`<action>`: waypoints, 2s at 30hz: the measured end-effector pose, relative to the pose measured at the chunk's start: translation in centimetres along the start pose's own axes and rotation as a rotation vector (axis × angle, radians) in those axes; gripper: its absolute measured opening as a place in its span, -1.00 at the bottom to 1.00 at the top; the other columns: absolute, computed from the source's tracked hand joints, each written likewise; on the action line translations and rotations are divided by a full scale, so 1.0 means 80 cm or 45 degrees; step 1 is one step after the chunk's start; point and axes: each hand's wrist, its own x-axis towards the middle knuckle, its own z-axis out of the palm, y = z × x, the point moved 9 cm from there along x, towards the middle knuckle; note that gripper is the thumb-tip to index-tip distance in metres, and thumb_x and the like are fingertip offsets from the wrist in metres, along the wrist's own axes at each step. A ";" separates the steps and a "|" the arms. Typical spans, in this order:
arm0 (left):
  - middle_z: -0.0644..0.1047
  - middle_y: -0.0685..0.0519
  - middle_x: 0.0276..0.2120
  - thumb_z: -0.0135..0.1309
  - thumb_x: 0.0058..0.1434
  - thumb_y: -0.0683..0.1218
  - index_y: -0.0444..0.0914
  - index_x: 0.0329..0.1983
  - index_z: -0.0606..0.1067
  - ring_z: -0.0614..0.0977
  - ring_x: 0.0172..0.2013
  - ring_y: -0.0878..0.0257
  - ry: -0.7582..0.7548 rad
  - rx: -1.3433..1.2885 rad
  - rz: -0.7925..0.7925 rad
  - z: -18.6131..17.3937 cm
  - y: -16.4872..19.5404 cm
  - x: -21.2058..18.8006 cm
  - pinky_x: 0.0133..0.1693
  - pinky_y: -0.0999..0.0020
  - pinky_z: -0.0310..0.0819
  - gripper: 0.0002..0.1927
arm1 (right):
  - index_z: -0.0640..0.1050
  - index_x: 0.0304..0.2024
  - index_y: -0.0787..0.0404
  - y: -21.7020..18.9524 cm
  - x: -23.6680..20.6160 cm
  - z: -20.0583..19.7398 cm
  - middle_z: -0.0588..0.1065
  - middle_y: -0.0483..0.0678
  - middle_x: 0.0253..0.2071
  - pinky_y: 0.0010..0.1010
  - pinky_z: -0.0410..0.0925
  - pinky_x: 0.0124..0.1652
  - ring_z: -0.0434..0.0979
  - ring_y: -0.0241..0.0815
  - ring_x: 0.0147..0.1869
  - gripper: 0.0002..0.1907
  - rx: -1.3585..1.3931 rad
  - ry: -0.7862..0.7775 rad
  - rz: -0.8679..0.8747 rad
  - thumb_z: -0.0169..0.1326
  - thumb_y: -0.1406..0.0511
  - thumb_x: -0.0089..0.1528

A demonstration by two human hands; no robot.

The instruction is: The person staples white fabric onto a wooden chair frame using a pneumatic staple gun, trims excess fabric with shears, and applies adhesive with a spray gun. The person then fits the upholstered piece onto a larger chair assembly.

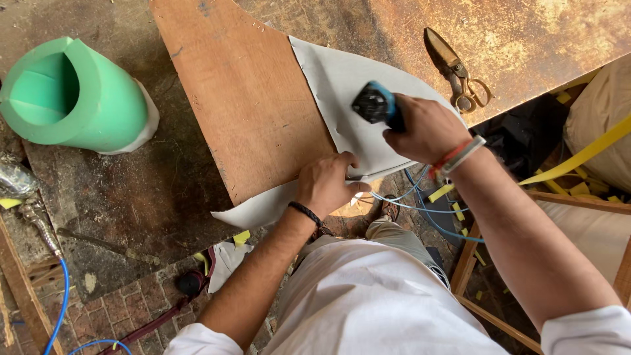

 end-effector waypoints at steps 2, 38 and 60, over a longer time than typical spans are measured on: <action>0.59 0.00 -0.46 0.39 -0.28 0.15 -0.18 -0.30 0.55 0.63 -0.37 0.02 0.257 0.231 0.149 -0.017 0.025 -0.018 -0.36 0.04 0.48 -0.49 | 0.41 0.26 0.20 -0.031 0.027 0.013 0.54 0.13 -0.10 -0.10 0.46 -0.09 0.59 0.14 -0.07 -0.32 -0.142 0.010 -0.138 0.26 0.14 0.14; 0.59 0.20 -0.43 0.39 -0.01 -0.18 -0.09 -0.47 0.59 0.59 -0.30 0.23 0.694 0.416 -0.175 0.025 -0.023 -0.017 -0.20 0.24 0.40 -0.83 | 0.62 -0.25 0.30 0.442 0.099 0.119 0.57 -0.06 -0.30 -0.39 0.46 -0.27 0.53 -0.26 -0.32 -0.70 1.148 -0.327 0.785 0.27 0.16 0.25; 0.54 0.25 -0.36 0.27 0.09 -0.24 -0.09 -0.44 0.57 0.48 -0.27 0.21 0.690 0.240 0.443 0.039 0.010 -0.071 -0.18 0.21 0.27 -0.84 | 0.60 -0.50 0.30 0.072 -0.362 0.210 0.37 -0.13 -0.70 -0.40 0.16 -0.61 0.28 -0.32 -0.65 -0.50 1.091 -0.532 0.981 0.26 -0.03 0.09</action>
